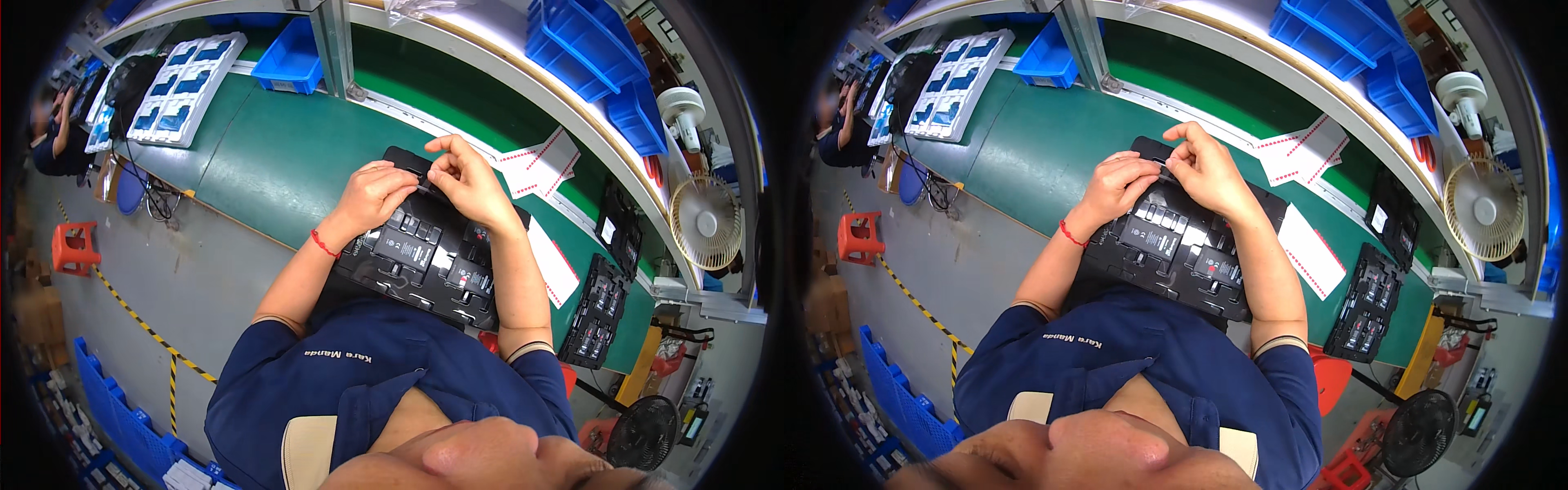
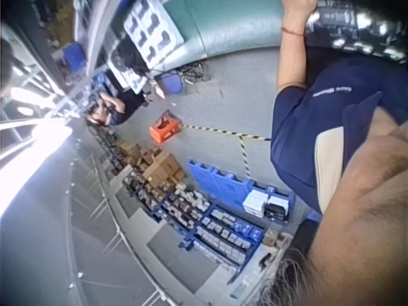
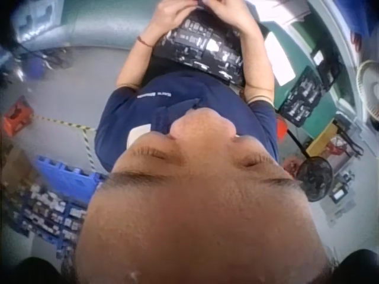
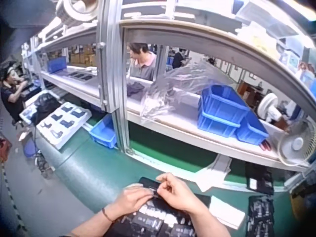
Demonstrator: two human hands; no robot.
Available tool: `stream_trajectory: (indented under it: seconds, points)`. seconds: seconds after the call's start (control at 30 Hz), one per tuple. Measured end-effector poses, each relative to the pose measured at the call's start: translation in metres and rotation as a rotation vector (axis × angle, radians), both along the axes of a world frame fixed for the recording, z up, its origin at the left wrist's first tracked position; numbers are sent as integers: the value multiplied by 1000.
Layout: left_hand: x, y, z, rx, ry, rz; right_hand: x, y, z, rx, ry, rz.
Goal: The recorder is labeling and assembling small electronic components on a factory workbench.
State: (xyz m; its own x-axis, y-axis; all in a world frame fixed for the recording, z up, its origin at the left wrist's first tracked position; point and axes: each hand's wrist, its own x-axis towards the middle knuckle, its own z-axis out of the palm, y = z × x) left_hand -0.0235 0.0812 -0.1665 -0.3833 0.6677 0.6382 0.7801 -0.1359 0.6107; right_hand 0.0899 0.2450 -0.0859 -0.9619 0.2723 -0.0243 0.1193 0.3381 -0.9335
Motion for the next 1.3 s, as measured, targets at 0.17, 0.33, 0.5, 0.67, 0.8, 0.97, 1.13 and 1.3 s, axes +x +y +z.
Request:
stream_trajectory:
  seconds: [0.17, 0.33, 0.5, 0.67, 0.8, 0.97, 1.13, 1.3]
  points:
    - [-1, -1, 1, 7, 23, -30, -6, -4, -7, 30, -58, 36]
    - [-3, 0, -2, 3, -1, -34, -8, -4, -10, 48, -85, 52]
    - [-2, 1, -2, 2, -9, -27, -9, -4, -12, 66, -97, 57]
    - [-2, 0, -1, -7, 1, -26, -10, -5, -10, 85, -114, 34]
    - [-2, 0, -1, 2, -3, -28, -10, -5, -13, 76, -92, 23]
    - [1, -1, 0, -5, -14, -28, -7, -7, -9, 119, -117, 29]
    - [2, 0, 0, -3, -18, -23, -2, -17, -3, 415, -50, -47]
    - [-3, -1, 0, -5, -13, -22, -1, -15, 7, 633, 160, -200]
